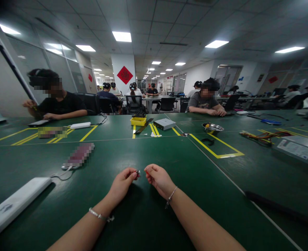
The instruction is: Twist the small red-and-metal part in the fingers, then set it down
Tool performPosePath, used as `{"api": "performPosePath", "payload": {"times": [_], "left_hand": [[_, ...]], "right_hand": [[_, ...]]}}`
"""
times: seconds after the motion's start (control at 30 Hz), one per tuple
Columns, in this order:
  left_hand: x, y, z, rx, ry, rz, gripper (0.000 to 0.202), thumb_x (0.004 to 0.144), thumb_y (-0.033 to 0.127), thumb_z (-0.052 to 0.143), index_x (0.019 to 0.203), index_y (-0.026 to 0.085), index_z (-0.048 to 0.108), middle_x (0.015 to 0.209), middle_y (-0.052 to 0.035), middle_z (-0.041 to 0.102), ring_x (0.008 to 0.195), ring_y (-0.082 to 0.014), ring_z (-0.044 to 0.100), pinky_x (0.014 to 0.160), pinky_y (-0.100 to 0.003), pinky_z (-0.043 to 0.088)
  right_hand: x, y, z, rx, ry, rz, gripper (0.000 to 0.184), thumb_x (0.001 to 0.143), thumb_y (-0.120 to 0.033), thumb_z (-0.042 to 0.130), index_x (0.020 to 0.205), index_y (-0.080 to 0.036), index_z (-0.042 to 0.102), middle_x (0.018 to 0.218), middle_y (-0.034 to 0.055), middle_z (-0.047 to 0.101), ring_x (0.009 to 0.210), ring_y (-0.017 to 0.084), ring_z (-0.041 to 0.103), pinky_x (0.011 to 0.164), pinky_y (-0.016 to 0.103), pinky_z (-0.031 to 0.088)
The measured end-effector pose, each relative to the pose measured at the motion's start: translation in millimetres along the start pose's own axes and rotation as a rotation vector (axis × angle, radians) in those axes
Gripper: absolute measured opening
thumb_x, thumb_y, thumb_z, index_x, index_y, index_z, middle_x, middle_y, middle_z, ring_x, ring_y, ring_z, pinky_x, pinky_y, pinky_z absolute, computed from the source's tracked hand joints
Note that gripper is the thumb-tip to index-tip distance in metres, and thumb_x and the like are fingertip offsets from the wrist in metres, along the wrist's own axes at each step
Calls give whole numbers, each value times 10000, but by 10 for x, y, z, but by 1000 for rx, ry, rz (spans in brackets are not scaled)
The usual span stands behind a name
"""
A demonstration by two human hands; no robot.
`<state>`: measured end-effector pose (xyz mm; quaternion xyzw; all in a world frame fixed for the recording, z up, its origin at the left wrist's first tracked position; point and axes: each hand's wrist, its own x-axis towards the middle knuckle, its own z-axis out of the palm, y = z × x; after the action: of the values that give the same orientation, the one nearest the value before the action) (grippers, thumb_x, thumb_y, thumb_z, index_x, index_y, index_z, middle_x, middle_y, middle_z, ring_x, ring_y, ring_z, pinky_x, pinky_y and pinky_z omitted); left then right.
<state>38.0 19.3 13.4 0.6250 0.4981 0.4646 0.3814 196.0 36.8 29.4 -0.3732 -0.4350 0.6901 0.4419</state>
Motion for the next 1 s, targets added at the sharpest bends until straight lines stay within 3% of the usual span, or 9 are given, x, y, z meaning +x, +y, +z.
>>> {"api": "performPosePath", "payload": {"times": [0.2,0.5,0.8,1.0], "left_hand": [[-10,61,23,102,51,-2,125,677,228,525,789,183,561,739,8,598,663,-120,538,621,-236,414],[-63,117,23,360,111,159,79,674,211,544,752,208,555,777,8,582,730,-139,524,656,-261,397],[-90,139,49,372,167,194,50,709,228,516,741,203,545,748,6,552,697,-136,520,613,-254,407],[-102,114,37,392,220,234,67,715,194,513,775,200,542,768,-2,542,726,-138,518,636,-262,414]], "right_hand": [[38,26,-36,119,22,71,157,643,-264,643,729,-145,588,626,1,571,547,77,510,565,230,410],[4,81,53,158,32,30,198,578,-172,689,750,-144,595,746,25,629,650,94,568,669,245,433],[-68,165,256,250,129,-4,240,570,-219,696,777,-129,617,761,47,644,736,120,579,768,270,426],[-133,162,353,334,101,36,270,638,-298,638,860,-148,616,870,62,632,809,145,573,761,290,430]]}}
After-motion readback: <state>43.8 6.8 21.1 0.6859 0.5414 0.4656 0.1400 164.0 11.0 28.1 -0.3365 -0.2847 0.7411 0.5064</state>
